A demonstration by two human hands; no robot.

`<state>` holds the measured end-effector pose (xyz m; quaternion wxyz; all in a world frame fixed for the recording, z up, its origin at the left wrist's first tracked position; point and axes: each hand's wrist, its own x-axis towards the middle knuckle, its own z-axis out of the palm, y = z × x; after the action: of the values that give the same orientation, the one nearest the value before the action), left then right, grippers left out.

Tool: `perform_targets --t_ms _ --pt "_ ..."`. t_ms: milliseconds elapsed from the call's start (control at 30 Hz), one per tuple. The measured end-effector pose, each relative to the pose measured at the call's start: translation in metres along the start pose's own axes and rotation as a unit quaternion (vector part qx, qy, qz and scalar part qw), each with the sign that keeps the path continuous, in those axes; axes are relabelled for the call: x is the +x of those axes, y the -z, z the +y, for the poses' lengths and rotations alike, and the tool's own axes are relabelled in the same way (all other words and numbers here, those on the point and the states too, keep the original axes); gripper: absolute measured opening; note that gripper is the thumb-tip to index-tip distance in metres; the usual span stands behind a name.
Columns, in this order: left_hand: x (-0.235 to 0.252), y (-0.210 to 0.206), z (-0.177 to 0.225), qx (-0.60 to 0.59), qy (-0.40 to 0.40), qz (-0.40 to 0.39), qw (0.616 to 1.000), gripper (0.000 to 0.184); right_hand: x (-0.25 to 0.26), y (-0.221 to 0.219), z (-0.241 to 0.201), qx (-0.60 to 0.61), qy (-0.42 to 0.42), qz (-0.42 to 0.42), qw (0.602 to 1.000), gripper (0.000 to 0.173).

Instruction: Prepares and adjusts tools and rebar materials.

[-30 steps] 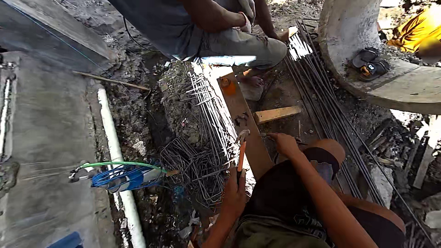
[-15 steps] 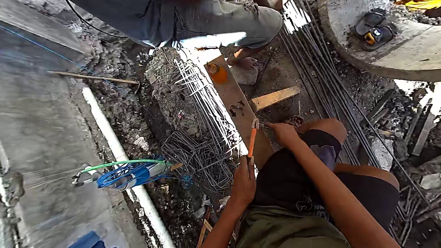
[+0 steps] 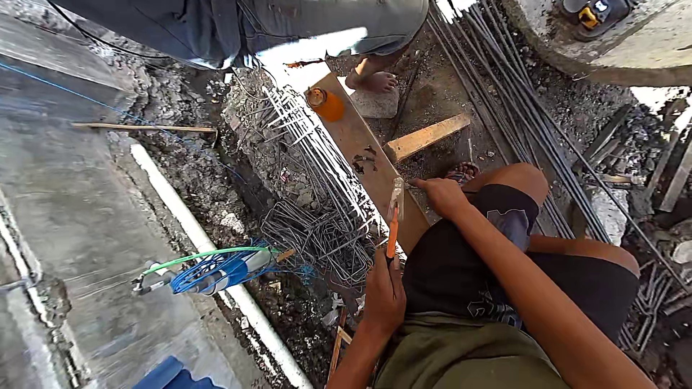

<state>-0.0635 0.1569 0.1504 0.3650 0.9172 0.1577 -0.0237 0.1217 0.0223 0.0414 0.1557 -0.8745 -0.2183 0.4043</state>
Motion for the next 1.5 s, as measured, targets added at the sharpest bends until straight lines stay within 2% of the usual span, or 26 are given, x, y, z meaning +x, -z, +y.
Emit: perform_targets --t_ms 67,100,133,200,267,333,433,500,533,600,667,800,867,900,1000,1033,1067,1133,1200,1233,1267,1300,1367,1400,1433,1500 --pt "0.000 -0.004 -0.004 -0.008 -0.047 0.046 0.998 0.048 0.003 -0.001 0.001 -0.012 0.000 0.008 1.000 0.054" --pt "0.000 -0.007 -0.010 0.008 -0.047 0.046 0.998 0.047 0.003 -0.003 0.001 -0.013 0.001 0.008 1.000 0.055" --pt "0.000 -0.010 -0.015 0.032 -0.027 0.021 0.999 0.044 0.003 -0.004 0.002 -0.014 0.004 0.011 1.000 0.055" --pt "0.008 -0.009 -0.020 0.042 0.079 -0.089 0.992 0.035 0.001 -0.004 0.003 -0.011 0.011 0.019 1.000 0.055" --pt "0.013 -0.006 -0.016 0.033 0.116 -0.117 0.986 0.034 0.000 -0.004 0.003 -0.003 0.012 0.025 1.000 0.053" --pt "0.011 -0.002 -0.010 0.020 0.057 -0.057 0.997 0.037 0.003 -0.001 0.003 0.002 0.007 0.016 1.000 0.054" --pt "0.006 -0.002 -0.013 -0.008 -0.062 0.053 0.997 0.052 0.005 -0.004 0.005 -0.003 0.005 -0.011 1.000 0.057" --pt "0.004 -0.008 -0.025 0.015 -0.071 0.059 0.996 0.051 0.005 -0.007 0.006 -0.003 0.007 -0.010 1.000 0.057" --pt "0.004 -0.011 -0.030 0.053 -0.041 0.027 0.997 0.044 0.004 -0.009 0.005 -0.004 0.007 -0.009 1.000 0.057" --pt "0.011 -0.009 -0.031 0.063 0.104 -0.096 0.988 0.036 0.001 -0.011 0.003 -0.008 0.007 0.008 1.000 0.055" --pt "0.017 -0.005 -0.026 0.046 0.147 -0.099 0.983 0.034 0.001 -0.007 0.002 -0.005 0.007 0.009 1.000 0.056" --pt "0.006 0.002 -0.013 -0.002 0.009 0.026 1.000 0.049 0.003 -0.014 0.008 0.006 0.017 0.001 1.000 0.058" --pt "0.004 -0.004 -0.015 -0.006 -0.024 0.043 0.999 0.052 0.005 -0.014 0.009 0.004 0.020 -0.001 1.000 0.058" --pt "0.004 -0.008 -0.018 0.022 -0.016 0.024 0.999 0.046 0.004 -0.014 0.009 0.003 0.021 -0.003 1.000 0.058" --pt "0.015 -0.009 -0.014 0.065 0.142 -0.132 0.979 0.035 0.000 -0.015 0.006 -0.002 0.030 0.033 0.999 0.054" --pt "0.020 -0.008 -0.008 0.059 0.158 -0.141 0.975 0.035 0.000 -0.012 0.005 -0.001 0.027 0.033 0.999 0.054" --pt "0.023 -0.006 -0.002 0.050 0.145 -0.128 0.980 0.035 0.001 -0.008 0.005 0.000 0.022 0.025 0.999 0.053" --pt "0.017 -0.004 0.007 0.047 0.057 -0.047 0.996 0.037 0.003 -0.008 0.007 0.002 0.018 0.002 1.000 0.055" --pt "0.013 -0.004 0.008 0.049 -0.019 0.027 0.998 0.041 0.004 -0.009 0.008 0.004 0.019 -0.006 1.000 0.055" --pt "0.013 -0.006 0.005 0.063 -0.030 0.038 0.997 0.039 0.005 -0.008 0.009 0.006 0.020 -0.003 1.000 0.054" --pt "0.012 -0.008 0.001 0.088 -0.013 0.018 0.996 0.036 0.004 -0.008 0.008 0.008 0.020 -0.003 1.000 0.053" --pt "0.013 -0.009 -0.001 0.110 0.037 -0.038 0.993 0.034 0.003 -0.009 0.008 0.009 0.021 0.000 1.000 0.053" --pt "0.025 -0.005 0.002 0.112 0.175 -0.175 0.962 0.036 0.003 -0.010 0.007 0.008 0.028 0.012 1.000 0.050" --pt "0.029 -0.003 0.005 0.098 0.195 -0.190 0.957 0.036 0.003 -0.010 0.007 0.007 0.030 0.015 0.999 0.050" --pt "0.030 -0.002 0.009 0.079 0.181 -0.174 0.965 0.035 0.005 -0.008 0.009 0.006 0.029 0.015 0.999 0.050" --pt "0.019 -0.001 0.016 0.057 0.090 -0.079 0.991 0.035 0.005 -0.008 0.010 0.011 0.025 0.011 1.000 0.051"
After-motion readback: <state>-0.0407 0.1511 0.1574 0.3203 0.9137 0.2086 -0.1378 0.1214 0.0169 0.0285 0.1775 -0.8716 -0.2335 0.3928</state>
